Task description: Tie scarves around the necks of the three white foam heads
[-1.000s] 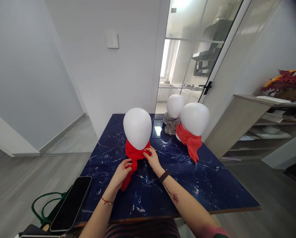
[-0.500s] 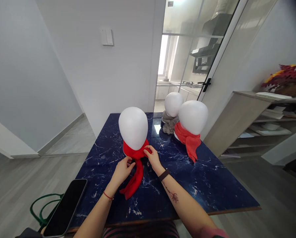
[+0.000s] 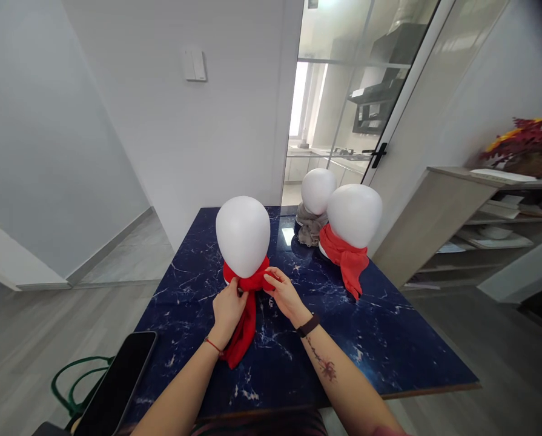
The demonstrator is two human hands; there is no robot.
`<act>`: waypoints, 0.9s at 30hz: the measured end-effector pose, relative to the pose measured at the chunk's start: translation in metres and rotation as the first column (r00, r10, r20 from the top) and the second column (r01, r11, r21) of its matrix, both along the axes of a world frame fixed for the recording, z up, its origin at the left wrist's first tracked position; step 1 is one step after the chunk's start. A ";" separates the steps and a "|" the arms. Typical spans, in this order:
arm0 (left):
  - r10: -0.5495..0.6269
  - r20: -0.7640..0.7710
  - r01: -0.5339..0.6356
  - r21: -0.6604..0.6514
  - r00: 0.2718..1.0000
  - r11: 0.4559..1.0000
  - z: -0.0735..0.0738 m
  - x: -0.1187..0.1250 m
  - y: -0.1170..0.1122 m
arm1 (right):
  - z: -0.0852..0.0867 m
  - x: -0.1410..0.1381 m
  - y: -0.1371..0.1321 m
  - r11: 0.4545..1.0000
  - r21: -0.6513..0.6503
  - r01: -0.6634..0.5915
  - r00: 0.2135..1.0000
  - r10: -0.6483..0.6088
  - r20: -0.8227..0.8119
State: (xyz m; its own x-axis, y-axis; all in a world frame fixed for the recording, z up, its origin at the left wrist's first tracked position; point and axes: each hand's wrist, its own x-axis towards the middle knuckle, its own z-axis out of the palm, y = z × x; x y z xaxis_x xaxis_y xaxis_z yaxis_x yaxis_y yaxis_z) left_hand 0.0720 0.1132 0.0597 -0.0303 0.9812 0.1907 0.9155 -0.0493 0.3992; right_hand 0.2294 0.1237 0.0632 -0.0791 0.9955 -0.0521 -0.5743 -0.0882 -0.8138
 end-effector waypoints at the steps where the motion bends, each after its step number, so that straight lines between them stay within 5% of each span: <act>1: 0.019 0.001 -0.019 0.002 1.000 1.000 -0.002 -0.002 0.002 | 0.001 0.002 0.000 1.000 -0.004 -0.016 1.000 0.016 -0.012; 6: 0.083 0.147 -0.082 -0.015 0.986 0.997 -0.009 -0.010 0.008 | 0.003 0.006 0.000 1.000 -0.008 -0.022 0.999 0.022 -0.029; 9: 0.016 0.333 -0.021 0.010 0.943 1.000 -0.011 -0.012 0.008 | 0.002 0.002 -0.001 1.000 -0.010 0.003 1.000 -0.003 0.002; 13: -0.115 0.661 0.107 0.052 0.742 0.993 -0.015 -0.010 0.006 | -0.001 -0.004 -0.005 0.992 0.095 0.083 0.958 -0.105 0.265; 16: -0.084 0.777 0.056 0.063 0.624 0.996 -0.018 -0.011 0.005 | -0.003 -0.001 -0.009 0.968 0.230 0.098 0.794 -0.216 0.569; 21: 0.039 0.745 -0.168 0.099 0.666 0.981 -0.022 -0.017 0.006 | -0.011 0.013 -0.004 0.971 0.195 -0.137 0.608 -0.074 0.790; 24: 0.080 0.743 -0.197 0.071 0.665 0.978 -0.025 -0.017 0.007 | -0.020 0.014 0.002 0.990 0.136 0.044 0.636 -0.133 0.760; 27: 0.096 0.756 -0.141 -0.005 0.648 0.990 -0.031 -0.014 0.009 | -0.028 0.005 0.003 0.999 0.020 0.046 0.700 -0.046 0.712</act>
